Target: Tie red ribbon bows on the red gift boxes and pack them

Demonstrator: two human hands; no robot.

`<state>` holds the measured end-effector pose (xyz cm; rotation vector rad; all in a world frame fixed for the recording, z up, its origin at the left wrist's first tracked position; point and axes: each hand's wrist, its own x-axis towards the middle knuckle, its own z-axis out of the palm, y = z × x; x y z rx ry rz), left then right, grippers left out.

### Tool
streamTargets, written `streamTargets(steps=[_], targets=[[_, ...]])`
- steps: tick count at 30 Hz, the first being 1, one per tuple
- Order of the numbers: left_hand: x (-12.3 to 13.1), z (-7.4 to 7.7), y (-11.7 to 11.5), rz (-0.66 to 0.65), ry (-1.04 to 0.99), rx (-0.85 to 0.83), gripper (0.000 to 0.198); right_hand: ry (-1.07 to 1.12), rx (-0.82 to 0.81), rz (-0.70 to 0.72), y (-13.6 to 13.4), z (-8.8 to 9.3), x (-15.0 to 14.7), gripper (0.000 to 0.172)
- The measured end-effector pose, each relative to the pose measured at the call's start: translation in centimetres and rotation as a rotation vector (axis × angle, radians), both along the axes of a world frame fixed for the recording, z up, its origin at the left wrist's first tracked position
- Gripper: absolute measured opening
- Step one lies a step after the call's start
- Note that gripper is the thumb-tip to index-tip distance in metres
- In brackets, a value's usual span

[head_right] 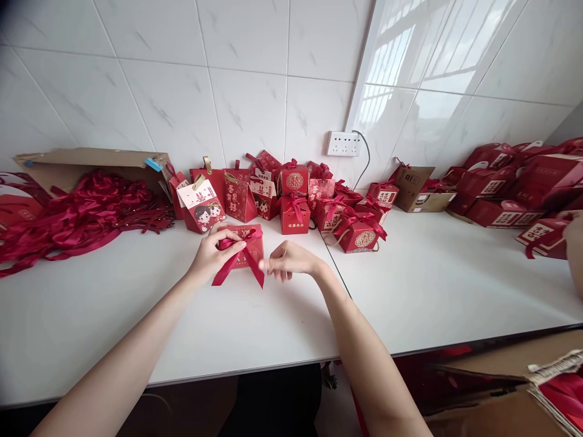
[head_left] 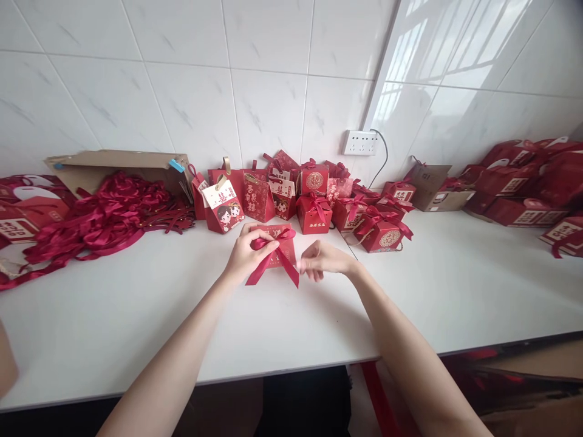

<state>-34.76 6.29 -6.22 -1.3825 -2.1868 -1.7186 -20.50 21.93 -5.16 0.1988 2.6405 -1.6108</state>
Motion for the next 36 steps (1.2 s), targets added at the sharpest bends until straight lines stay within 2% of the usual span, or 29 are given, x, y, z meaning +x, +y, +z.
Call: streamTargets(steps=[3, 6, 9, 12, 17, 20, 25, 32, 36], targets=[[0.1, 0.0, 0.0, -0.015, 0.008, -0.017, 0.016, 0.407, 0.125, -0.293, -0.1, -0.1, -0.3, 0.046], [0.3, -0.1, 0.1, -0.052, 0.041, -0.014, 0.018, 0.623, 0.147, -0.33, -0.7, -0.5, -0.8, 0.05], [0.6, -0.6, 0.4, -0.053, 0.1, 0.054, 0.018, 0.61, 0.113, -0.369, -1.5, -1.0, -1.3, 0.041], [1.0, -1.2, 0.6, -0.005, 0.11, 0.143, 0.017, 0.536, 0.031, -0.399, -1.9, -1.3, -1.5, 0.044], [1.3, -1.8, 0.9, 0.049, 0.118, 0.173, 0.014, 0.486, -0.109, -0.341, -1.7, -1.6, -1.7, 0.047], [1.3, -1.9, 1.0, 0.127, 0.133, 0.212, 0.017, 0.445, -0.192, -0.311, -1.5, -1.7, -1.9, 0.049], [1.5, -2.3, 1.2, 0.226, 0.065, 0.289, 0.022, 0.466, -0.2, -0.302, -1.5, -2.0, -2.2, 0.05], [1.7, -2.4, 1.4, 0.24, -0.052, 0.317, 0.026, 0.509, -0.269, -0.296, -1.3, -2.6, -2.6, 0.049], [1.6, -2.5, 1.4, 0.235, -0.067, 0.322, 0.024, 0.524, -0.289, -0.342, -1.4, -2.7, -2.8, 0.051]])
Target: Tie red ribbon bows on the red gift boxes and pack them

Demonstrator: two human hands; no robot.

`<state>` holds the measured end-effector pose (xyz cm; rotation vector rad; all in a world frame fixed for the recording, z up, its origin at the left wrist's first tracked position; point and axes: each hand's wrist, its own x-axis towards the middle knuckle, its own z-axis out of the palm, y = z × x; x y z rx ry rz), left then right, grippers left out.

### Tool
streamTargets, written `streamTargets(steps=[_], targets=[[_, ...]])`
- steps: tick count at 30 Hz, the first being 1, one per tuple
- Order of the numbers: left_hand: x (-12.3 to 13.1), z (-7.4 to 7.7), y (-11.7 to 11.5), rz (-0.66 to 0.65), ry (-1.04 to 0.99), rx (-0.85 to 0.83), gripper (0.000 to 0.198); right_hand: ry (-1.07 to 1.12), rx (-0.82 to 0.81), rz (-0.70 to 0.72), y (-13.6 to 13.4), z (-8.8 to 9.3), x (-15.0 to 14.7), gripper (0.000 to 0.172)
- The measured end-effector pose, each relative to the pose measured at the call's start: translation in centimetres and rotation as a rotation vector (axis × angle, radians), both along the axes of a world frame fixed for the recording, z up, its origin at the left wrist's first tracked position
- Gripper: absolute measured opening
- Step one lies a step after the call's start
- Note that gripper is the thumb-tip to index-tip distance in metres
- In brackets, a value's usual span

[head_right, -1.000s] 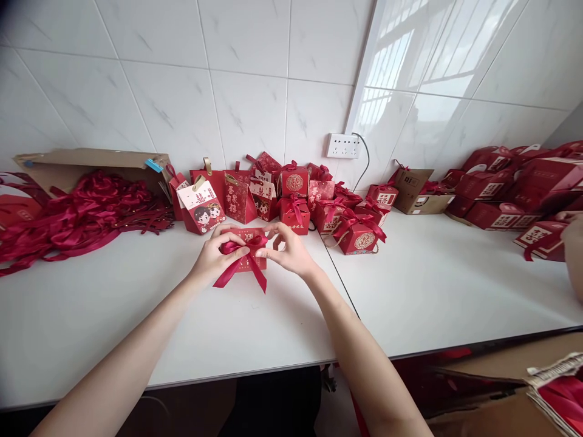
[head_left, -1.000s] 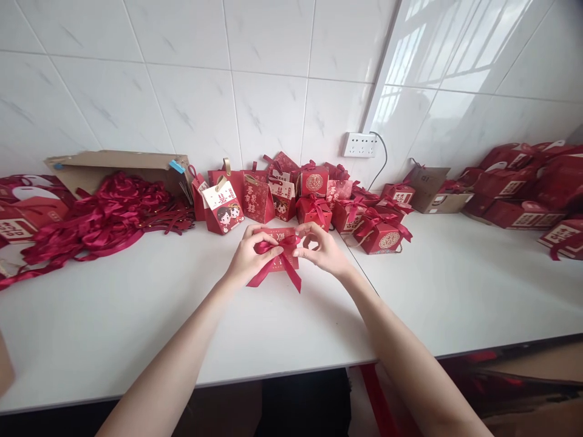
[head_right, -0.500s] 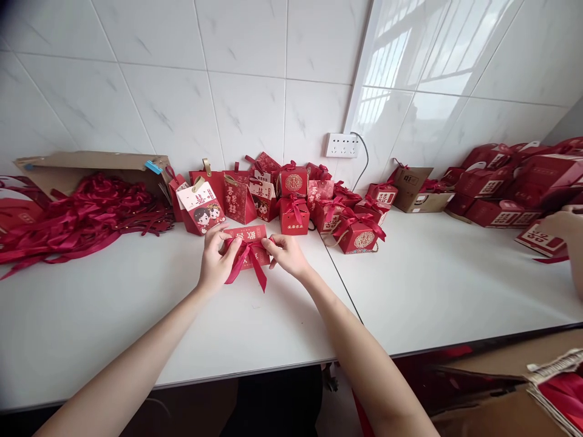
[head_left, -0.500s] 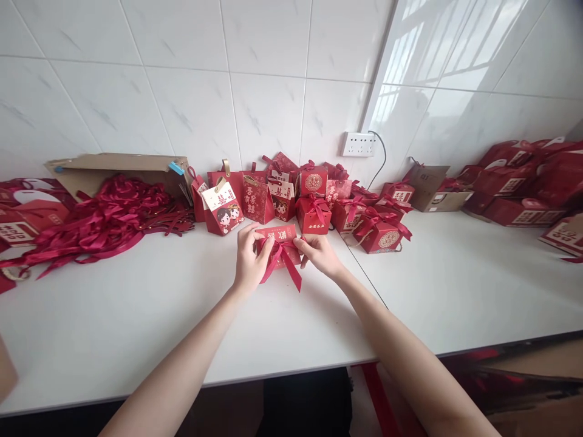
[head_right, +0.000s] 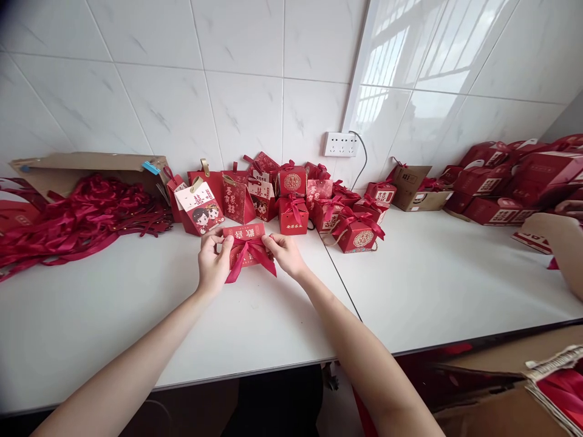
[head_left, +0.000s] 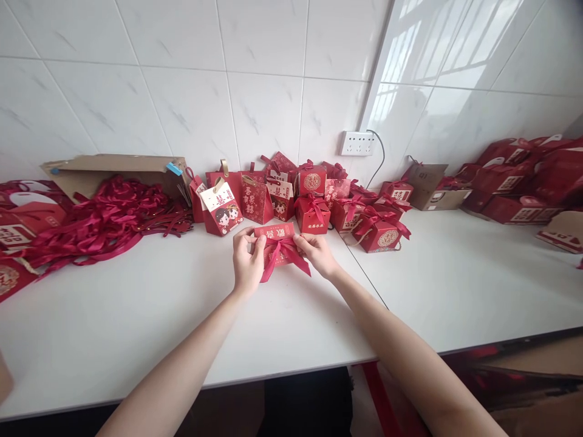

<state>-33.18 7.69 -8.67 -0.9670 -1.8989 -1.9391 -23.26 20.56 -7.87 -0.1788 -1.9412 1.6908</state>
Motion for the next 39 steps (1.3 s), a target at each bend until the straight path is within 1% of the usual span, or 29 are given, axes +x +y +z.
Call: streamTargets(steps=[5, 8, 10, 13, 15, 16, 17, 19, 20, 21, 24, 25, 26, 29, 30, 31, 32, 34, 36, 37, 39], targets=[[-0.3, 0.0, 0.2, 0.015, -0.008, -0.012, 0.021, 0.003, -0.079, -0.087, -0.7, 0.1, -0.2, 0.052], [-0.5, 0.0, 0.2, 0.003, 0.026, -0.009, 0.021, -0.015, -0.011, -0.161, -0.6, 0.1, -0.1, 0.052], [-0.6, -0.1, 0.2, -0.001, 0.07, -0.001, 0.021, -0.034, 0.014, -0.171, -0.2, 0.2, 0.0, 0.05], [-0.6, -0.3, 0.1, 0.0, 0.103, 0.016, 0.019, 0.001, -0.089, -0.176, 0.4, 0.3, 0.4, 0.044], [-0.6, -0.3, 0.1, -0.015, 0.095, 0.024, 0.019, 0.055, -0.088, -0.195, 0.5, 0.4, 0.5, 0.044], [-0.5, -0.4, 0.2, -0.03, 0.089, 0.024, 0.019, 0.064, -0.049, -0.187, 0.4, 0.4, 0.6, 0.051], [-0.5, -0.4, 0.2, -0.048, 0.083, 0.024, 0.018, 0.053, 0.0, -0.155, 0.2, 0.4, 0.6, 0.062], [-0.5, -0.4, 0.3, -0.089, 0.051, 0.038, 0.018, -0.01, 0.091, -0.062, -0.2, 0.3, 0.6, 0.082], [-0.5, -0.4, 0.4, -0.112, 0.018, 0.051, 0.017, -0.04, 0.123, -0.026, -0.3, 0.2, 0.6, 0.086], [-0.6, -0.4, 0.4, -0.134, -0.028, 0.067, 0.017, -0.061, 0.149, -0.007, -0.3, 0.1, 0.6, 0.085], [-1.0, -0.6, 0.6, -0.18, -0.191, 0.092, 0.02, -0.084, 0.218, -0.017, 0.1, -0.1, 0.7, 0.071], [-1.2, -0.7, 0.6, -0.185, -0.229, 0.087, 0.021, -0.082, 0.252, -0.009, 0.3, -0.2, 0.8, 0.07], [-1.3, -0.8, 0.6, -0.179, -0.253, 0.077, 0.022, -0.076, 0.303, 0.007, 0.6, -0.4, 0.8, 0.075], [-1.5, -0.9, 0.6, -0.137, -0.252, 0.019, 0.024, -0.041, 0.515, 0.044, 1.3, -1.0, 0.6, 0.105], [-1.4, -0.9, 0.5, -0.11, -0.222, 0.006, 0.024, -0.028, 0.575, 0.033, 1.4, -1.2, 0.5, 0.112], [-1.3, -0.8, 0.4, -0.079, -0.162, 0.006, 0.024, -0.015, 0.618, 0.008, 1.5, -1.5, 0.4, 0.115], [-1.0, -0.7, 0.3, -0.044, -0.064, 0.017, 0.023, 0.002, 0.648, -0.024, 1.5, -1.7, 0.2, 0.114], [-0.4, -0.3, -0.2, 0.008, 0.239, 0.053, 0.019, 0.057, 0.701, -0.095, 1.4, -1.8, 0.0, 0.108], [0.3, 0.2, -0.6, 0.016, 0.591, 0.064, 0.016, 0.129, 0.75, -0.164, 1.2, -1.8, -0.1, 0.105], [0.7, 0.4, -0.8, 0.007, 0.736, 0.055, 0.015, 0.163, 0.768, -0.195, 1.0, -1.7, 0.0, 0.103], [1.3, 0.7, -1.1, -0.011, 0.911, 0.038, 0.015, 0.222, 0.79, -0.237, 0.8, -1.5, 0.1, 0.099]])
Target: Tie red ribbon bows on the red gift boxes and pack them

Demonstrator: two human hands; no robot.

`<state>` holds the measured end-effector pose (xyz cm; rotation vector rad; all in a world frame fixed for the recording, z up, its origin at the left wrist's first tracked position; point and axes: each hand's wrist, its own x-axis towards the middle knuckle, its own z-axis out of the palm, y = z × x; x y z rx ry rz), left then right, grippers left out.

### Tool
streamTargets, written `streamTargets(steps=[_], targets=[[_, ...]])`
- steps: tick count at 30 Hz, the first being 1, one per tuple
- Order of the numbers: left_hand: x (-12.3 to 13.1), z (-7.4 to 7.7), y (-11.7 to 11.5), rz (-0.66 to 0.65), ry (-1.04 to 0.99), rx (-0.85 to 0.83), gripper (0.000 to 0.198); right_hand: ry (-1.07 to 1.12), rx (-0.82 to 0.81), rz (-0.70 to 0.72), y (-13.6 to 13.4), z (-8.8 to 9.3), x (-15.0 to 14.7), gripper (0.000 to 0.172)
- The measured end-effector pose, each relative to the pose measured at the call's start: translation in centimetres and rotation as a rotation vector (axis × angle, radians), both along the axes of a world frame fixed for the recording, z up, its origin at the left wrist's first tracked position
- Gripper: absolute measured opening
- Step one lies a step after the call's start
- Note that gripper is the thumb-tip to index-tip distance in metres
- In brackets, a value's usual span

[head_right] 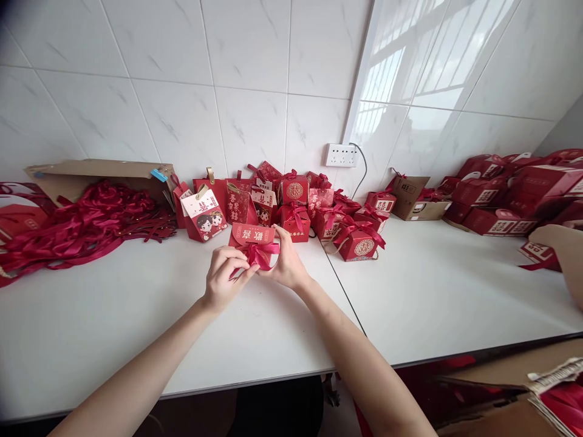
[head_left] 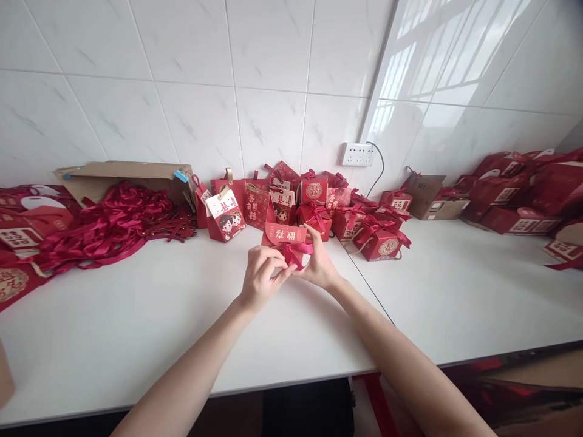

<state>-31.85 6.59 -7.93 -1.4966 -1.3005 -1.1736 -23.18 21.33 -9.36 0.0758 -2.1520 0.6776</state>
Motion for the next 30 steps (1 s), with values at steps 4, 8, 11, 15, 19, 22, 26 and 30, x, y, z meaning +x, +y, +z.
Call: streamTargets(steps=[4, 8, 11, 15, 19, 22, 26, 30], targets=[[-0.2, 0.0, 0.2, -0.021, -0.151, 0.042, 0.015, 0.051, -0.012, -0.023, -0.1, 0.2, -0.1, 0.097], [-2.8, -0.7, 0.7, 0.047, -0.828, 0.187, 0.015, 0.068, -0.428, -0.038, -0.5, 1.2, 0.3, 0.092], [-5.1, -1.5, 1.0, 0.08, -1.157, 0.2, 0.018, 0.114, -1.081, 0.138, -1.3, 3.3, 2.8, 0.066], [-5.9, -1.9, 1.5, 0.076, -1.212, 0.039, 0.02, 0.046, -1.621, 0.438, -2.6, 6.1, 9.6, 0.054], [-4.2, -1.2, 1.9, 0.085, -1.225, -0.173, 0.016, 0.032, -1.607, 0.223, -3.9, 7.1, 17.7, 0.054], [-2.9, -0.4, 1.8, 0.101, -1.241, -0.3, 0.013, -0.007, -1.39, -0.189, -4.7, 7.0, 23.7, 0.064], [-1.3, 0.7, 1.6, 0.168, -1.236, -0.424, 0.013, 0.029, -0.838, -0.809, -5.4, 7.8, 32.3, 0.07], [-0.9, 0.8, 1.6, 0.223, -1.185, -0.499, 0.013, -0.058, -0.267, -1.325, -5.4, 9.6, 39.5, 0.085]])
